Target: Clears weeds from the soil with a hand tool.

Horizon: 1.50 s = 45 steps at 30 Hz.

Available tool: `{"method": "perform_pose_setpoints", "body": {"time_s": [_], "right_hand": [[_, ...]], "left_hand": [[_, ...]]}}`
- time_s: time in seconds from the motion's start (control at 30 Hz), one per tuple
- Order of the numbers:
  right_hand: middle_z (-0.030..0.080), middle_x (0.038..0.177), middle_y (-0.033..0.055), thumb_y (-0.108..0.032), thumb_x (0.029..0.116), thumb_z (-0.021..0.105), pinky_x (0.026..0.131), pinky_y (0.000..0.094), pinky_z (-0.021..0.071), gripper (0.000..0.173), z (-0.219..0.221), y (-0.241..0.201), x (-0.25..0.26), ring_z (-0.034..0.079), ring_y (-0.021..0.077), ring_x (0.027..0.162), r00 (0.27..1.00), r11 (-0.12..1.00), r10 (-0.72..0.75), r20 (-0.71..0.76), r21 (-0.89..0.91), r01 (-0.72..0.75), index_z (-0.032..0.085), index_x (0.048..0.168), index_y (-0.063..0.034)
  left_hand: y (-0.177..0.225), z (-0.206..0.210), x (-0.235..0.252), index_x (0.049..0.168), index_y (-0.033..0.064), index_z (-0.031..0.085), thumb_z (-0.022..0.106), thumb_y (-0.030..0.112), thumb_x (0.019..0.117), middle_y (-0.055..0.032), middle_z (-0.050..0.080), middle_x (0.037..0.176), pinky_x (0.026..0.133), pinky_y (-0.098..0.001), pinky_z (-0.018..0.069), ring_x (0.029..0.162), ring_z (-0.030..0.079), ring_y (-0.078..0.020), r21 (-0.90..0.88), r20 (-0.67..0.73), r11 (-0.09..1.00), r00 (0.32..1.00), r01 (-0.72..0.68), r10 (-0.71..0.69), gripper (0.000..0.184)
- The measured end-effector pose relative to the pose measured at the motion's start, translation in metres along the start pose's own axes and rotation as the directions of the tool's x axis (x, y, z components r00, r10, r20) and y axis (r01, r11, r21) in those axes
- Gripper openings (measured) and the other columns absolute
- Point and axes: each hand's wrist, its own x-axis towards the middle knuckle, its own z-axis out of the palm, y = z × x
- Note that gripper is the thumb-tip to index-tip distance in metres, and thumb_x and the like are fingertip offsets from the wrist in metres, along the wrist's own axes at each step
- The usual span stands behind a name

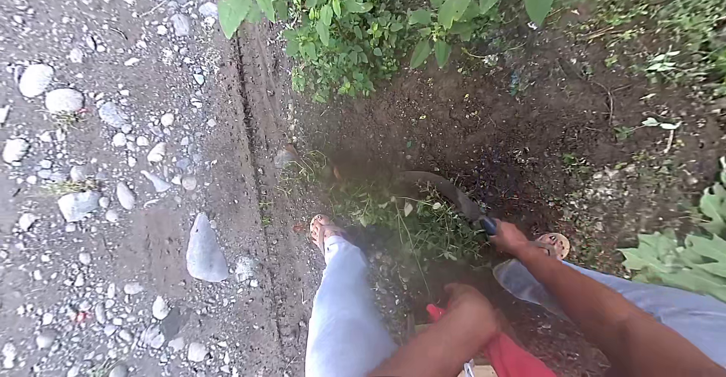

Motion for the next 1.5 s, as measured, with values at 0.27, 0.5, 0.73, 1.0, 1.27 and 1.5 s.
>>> {"method": "perform_pose_setpoints", "body": {"time_s": [0.27, 0.5, 0.73, 1.0, 1.27, 1.5], "right_hand": [[0.068, 0.112, 0.0262, -0.013, 0.0937, 0.07, 0.092, 0.0571, 0.053, 0.048, -0.064, -0.031, 0.0, 0.068, 0.0381, 0.101, 0.956, 0.905, -0.023, -0.292, 0.4, 0.144, 0.057, 0.136, 0.0044], [0.068, 0.119, 0.0257, -0.015, 0.0918, 0.071, 0.093, 0.0588, 0.0546, 0.054, 0.013, -0.051, 0.013, 0.069, 0.0396, 0.107, 0.998, 0.953, 0.016, -0.063, 0.302, 0.004, 0.055, 0.141, 0.0012], [0.067, 0.125, 0.0277, -0.018, 0.0926, 0.071, 0.097, 0.0684, 0.0488, 0.054, -0.024, -0.022, -0.003, 0.064, 0.0472, 0.117, 0.991, 0.997, -0.043, -0.127, 0.063, 0.052, 0.056, 0.143, -0.0048], [0.069, 0.1, 0.0195, -0.021, 0.0934, 0.074, 0.078, 0.0488, 0.0582, 0.046, 0.001, -0.11, 0.018, 0.07, 0.0299, 0.082, 0.992, 0.919, -0.043, -0.12, 0.385, 0.086, 0.059, 0.129, 0.003], [0.068, 0.124, 0.0294, -0.015, 0.0954, 0.067, 0.092, 0.0692, 0.0499, 0.054, -0.058, -0.015, -0.017, 0.065, 0.0513, 0.115, 0.99, 0.915, -0.125, -0.063, -0.393, 0.09, 0.053, 0.147, -0.0076], [0.069, 0.109, 0.027, -0.016, 0.0933, 0.071, 0.09, 0.059, 0.0532, 0.049, -0.055, -0.065, -0.02, 0.069, 0.0396, 0.099, 0.922, 0.917, -0.025, -0.386, 0.358, 0.174, 0.058, 0.136, 0.0047]], "left_hand": [[0.004, 0.002, 0.003, 0.116, -0.0054, 0.066, 0.056, 0.015, 0.1033, -0.0267, 0.065, 0.121, 0.091, -0.0659, 0.0494, 0.115, 0.063, -0.0443, 0.048, -0.003, 0.999, 1.0, -0.014, 0.014, 0.026], [0.003, -0.005, -0.014, 0.123, -0.0092, 0.063, 0.047, 0.012, 0.1072, -0.0283, 0.063, 0.13, 0.098, -0.0655, 0.0463, 0.124, 0.06, -0.0456, 0.097, 0.03, 0.994, 0.999, -0.045, 0.042, 0.031], [0.006, 0.007, -0.001, 0.115, -0.0066, 0.065, 0.055, 0.017, 0.1039, -0.0264, 0.065, 0.122, 0.091, -0.0639, 0.0497, 0.114, 0.064, -0.0427, 0.041, -0.023, 0.999, 1.0, -0.017, 0.018, 0.028], [0.003, 0.003, -0.001, 0.124, -0.0107, 0.061, 0.043, 0.009, 0.1079, -0.0278, 0.062, 0.129, 0.095, -0.063, 0.0474, 0.124, 0.059, -0.0449, 0.136, 0.03, 0.99, 0.999, -0.019, 0.015, 0.031], [0.003, 0.004, -0.01, 0.121, -0.0094, 0.063, 0.048, 0.01, 0.1059, -0.0277, 0.062, 0.128, 0.094, -0.0637, 0.0487, 0.122, 0.06, -0.0446, 0.113, -0.015, 0.992, 0.998, -0.056, 0.058, 0.029], [0.003, 0.01, -0.004, 0.118, -0.0081, 0.064, 0.049, 0.014, 0.106, -0.0273, 0.063, 0.126, 0.095, -0.0628, 0.0479, 0.118, 0.062, -0.0429, 0.084, -0.067, 0.995, 0.997, -0.045, 0.05, 0.029]]}}
